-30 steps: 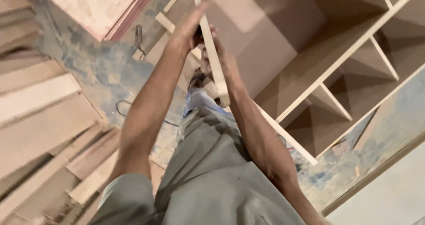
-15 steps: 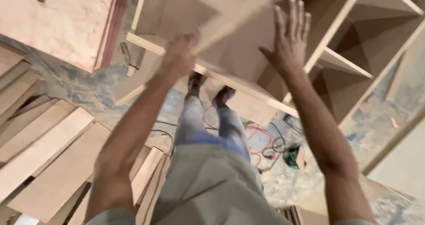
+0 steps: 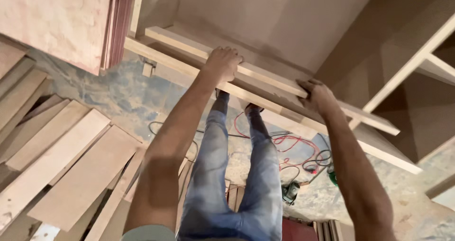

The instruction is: The person assembles a wooden cabinet by marking, cutting, and fitting wooden planks. They use a pencil, circular saw, and hammer to secure the pieces together, working on a tiled floor in a workshop.

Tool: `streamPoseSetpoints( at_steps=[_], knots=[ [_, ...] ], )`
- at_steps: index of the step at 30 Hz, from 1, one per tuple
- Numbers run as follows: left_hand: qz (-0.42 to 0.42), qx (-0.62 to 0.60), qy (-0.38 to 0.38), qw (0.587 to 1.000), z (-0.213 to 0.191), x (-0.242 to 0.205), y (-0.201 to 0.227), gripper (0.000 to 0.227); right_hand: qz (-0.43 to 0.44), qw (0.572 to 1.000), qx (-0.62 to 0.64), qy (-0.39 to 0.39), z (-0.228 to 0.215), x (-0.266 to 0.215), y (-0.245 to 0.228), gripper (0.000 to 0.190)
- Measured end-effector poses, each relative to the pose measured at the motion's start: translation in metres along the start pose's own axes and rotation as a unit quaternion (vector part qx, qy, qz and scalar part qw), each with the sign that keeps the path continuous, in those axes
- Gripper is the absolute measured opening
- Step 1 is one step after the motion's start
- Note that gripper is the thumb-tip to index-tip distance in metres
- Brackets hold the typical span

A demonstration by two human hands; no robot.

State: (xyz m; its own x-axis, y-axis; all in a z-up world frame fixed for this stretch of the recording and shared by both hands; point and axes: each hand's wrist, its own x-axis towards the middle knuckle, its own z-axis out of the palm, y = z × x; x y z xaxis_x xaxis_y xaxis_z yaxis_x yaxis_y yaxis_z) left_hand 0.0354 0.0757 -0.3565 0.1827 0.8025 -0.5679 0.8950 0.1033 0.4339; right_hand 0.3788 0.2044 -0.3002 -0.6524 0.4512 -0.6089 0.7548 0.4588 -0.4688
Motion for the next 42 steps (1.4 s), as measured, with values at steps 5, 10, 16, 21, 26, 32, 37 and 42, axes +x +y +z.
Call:
streamPoseSetpoints(
  at_steps=[5, 10, 16, 21, 26, 32, 37, 42],
  knots=[
    [-0.043, -0.023, -0.059, 0.997, 0.023, -0.005, -0.038, 0.060, 0.054, 0.991, 0.101, -0.071, 0.040, 0.031, -0.028, 0.072],
    [-0.071, -0.003, -0.098, 0.993, 0.026, -0.026, -0.042, 0.078, 0.080, 0.985, 0.109, -0.108, 0.053, 0.032, -0.044, 0.075],
    [-0.030, 0.000, -0.032, 0.999, 0.028, -0.035, -0.043, 0.085, 0.070, 0.990, 0.101, -0.071, 0.049, 0.027, -0.054, 0.077],
    [-0.031, -0.007, -0.027, 0.999, 0.034, -0.037, -0.048, 0.085, 0.093, 0.987, 0.103, -0.079, 0.061, 0.026, -0.052, 0.076],
    [-0.054, -0.014, -0.068, 0.996, 0.036, -0.038, -0.044, 0.085, 0.063, 0.983, 0.152, -0.075, 0.086, 0.022, -0.045, 0.076],
    [-0.073, -0.045, -0.116, 0.990, 0.034, -0.030, -0.047, 0.082, 0.094, 0.972, 0.202, -0.080, 0.099, 0.029, -0.031, 0.070],
    [-0.080, -0.058, -0.110, 0.989, 0.031, -0.022, -0.049, 0.081, 0.071, 0.975, 0.197, -0.075, 0.097, 0.036, -0.027, 0.068],
    [-0.092, -0.064, -0.096, 0.989, 0.036, -0.024, -0.054, 0.087, 0.078, 0.973, 0.205, -0.077, 0.100, 0.036, -0.028, 0.070]
  ],
)
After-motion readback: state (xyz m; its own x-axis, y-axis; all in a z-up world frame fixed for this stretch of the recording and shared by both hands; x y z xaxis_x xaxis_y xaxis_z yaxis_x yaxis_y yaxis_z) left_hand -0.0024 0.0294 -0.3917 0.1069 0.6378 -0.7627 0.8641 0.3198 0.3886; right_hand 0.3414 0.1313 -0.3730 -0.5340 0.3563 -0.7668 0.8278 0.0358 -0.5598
